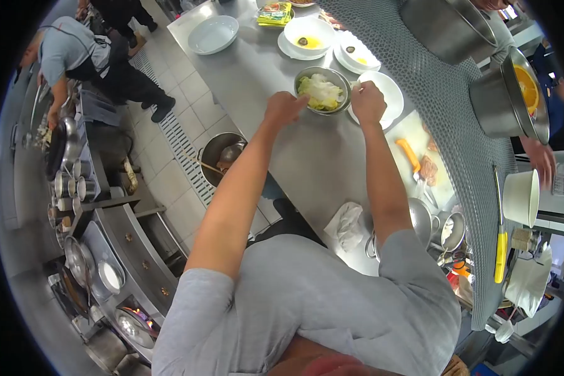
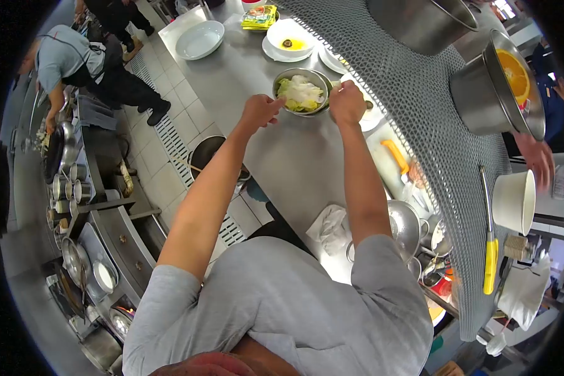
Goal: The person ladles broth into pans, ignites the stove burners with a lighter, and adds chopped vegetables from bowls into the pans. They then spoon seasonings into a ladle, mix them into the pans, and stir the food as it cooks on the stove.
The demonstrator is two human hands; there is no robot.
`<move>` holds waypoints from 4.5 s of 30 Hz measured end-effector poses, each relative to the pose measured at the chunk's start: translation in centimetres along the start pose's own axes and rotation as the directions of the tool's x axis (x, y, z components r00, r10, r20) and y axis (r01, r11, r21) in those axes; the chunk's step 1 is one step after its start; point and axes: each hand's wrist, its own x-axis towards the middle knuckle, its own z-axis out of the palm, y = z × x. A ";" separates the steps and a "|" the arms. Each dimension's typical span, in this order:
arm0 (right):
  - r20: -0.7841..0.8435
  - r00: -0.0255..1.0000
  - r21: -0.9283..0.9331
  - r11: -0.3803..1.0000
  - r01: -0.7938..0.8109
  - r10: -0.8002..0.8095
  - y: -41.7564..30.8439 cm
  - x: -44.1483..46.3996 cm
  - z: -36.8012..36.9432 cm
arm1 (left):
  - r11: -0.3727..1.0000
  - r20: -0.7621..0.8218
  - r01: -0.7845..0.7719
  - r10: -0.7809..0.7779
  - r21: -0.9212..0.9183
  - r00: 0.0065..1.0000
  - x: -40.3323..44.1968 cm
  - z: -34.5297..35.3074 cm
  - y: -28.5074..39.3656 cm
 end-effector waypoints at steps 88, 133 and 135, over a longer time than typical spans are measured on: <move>-0.124 -0.849 0.657 -0.684 0.317 -0.513 -64.1 -108.3 6.7 | 0.537 -0.096 -0.534 -0.758 -0.652 -0.645 -81.8 11.0 -17.9; 0.485 -0.510 0.827 0.562 0.005 -0.710 -54.4 -75.8 9.4 | 0.021 -0.864 0.997 -0.501 -0.072 -0.052 -92.7 -37.3 -53.0; 0.477 -0.515 0.820 0.572 -0.031 -0.712 -54.8 -75.8 9.9 | -0.002 -0.878 0.996 -0.472 -0.091 -0.081 -93.8 -37.4 -52.6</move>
